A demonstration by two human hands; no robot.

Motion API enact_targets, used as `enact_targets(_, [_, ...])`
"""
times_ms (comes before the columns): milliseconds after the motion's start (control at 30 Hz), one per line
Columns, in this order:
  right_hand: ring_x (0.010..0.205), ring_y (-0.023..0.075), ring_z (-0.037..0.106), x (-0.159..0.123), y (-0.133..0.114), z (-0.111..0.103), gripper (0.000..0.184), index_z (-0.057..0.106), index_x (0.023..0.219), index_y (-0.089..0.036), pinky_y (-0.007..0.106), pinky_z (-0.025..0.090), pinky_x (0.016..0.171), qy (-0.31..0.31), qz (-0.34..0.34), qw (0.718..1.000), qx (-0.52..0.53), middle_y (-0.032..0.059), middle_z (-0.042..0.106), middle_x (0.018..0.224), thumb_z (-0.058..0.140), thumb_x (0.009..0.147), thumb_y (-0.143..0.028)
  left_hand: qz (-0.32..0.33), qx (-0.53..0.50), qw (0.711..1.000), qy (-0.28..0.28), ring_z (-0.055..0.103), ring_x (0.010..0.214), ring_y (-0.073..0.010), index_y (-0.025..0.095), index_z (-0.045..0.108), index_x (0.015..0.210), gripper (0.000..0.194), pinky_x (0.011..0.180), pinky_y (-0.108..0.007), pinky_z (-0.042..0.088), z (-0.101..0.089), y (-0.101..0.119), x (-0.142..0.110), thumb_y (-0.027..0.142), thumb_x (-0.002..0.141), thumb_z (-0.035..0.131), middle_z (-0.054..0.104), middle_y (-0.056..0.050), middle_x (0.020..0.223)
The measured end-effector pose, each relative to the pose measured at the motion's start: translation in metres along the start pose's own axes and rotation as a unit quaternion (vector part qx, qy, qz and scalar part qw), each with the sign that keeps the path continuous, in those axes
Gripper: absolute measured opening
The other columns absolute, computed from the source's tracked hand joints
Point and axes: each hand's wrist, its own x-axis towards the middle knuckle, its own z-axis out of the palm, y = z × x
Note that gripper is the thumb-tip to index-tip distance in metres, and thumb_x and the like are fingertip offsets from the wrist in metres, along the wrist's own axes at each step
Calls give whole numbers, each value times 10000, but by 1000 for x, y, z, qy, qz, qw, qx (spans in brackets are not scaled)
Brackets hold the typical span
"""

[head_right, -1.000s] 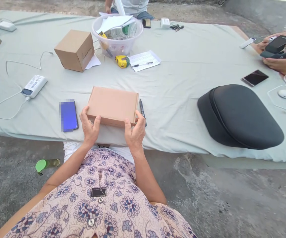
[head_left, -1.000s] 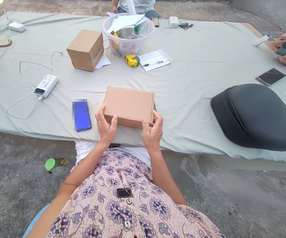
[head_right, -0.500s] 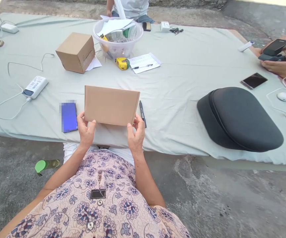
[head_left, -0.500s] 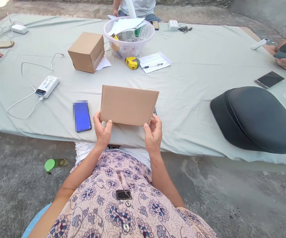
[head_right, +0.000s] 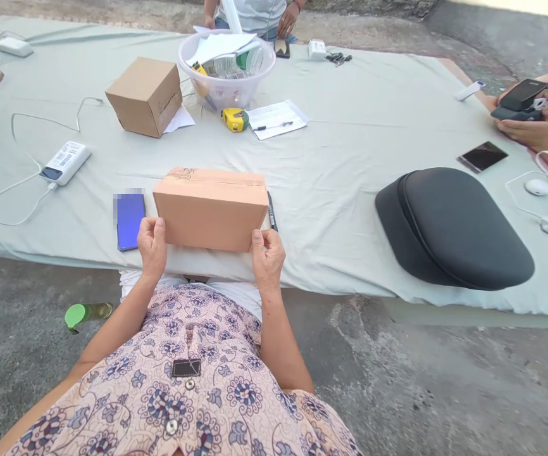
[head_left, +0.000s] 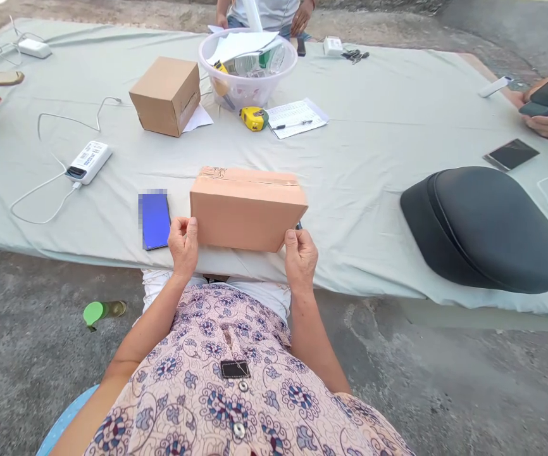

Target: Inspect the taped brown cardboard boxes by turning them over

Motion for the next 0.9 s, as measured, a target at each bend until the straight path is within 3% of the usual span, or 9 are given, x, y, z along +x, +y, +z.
enact_targets(233, [832,179,615,3,-5,-11,520,586,993,-209,325,524,774,-15,-25,998,55,27,642,905,597,843,-708,24,31,995,-97,623,972,-223,193,647,1019,730,875,-349,475,-10,3,-2,839,889,331,679,-70,985])
enact_targets(400, [919,204,646,3,-16,-11,561,589,1096,-207,341,537,805,-2,-52,997,54,68,676,1014,528,878,-721,23,-5,995,-96,624,1146,-260,192,654,1175,828,990,-378,472,-10,9,-2,877,862,310,687,-119,1181])
enact_targets(667, [895,189,639,-4,-22,-6,455,570,1045,-220,327,550,780,8,-38,998,55,51,654,980,563,880,-644,31,-12,994,-101,609,1213,-283,187,639,1236,734,1051,-410,474,-7,20,-6,797,890,421,678,-134,1231])
enact_targets(900, [775,204,635,-5,-27,-13,650,471,1398,-206,389,568,771,17,-42,999,-22,28,626,850,577,890,-598,64,-47,987,-137,634,1174,-275,231,581,1314,595,1020,-401,496,-11,16,-7,662,920,465,667,-111,1263])
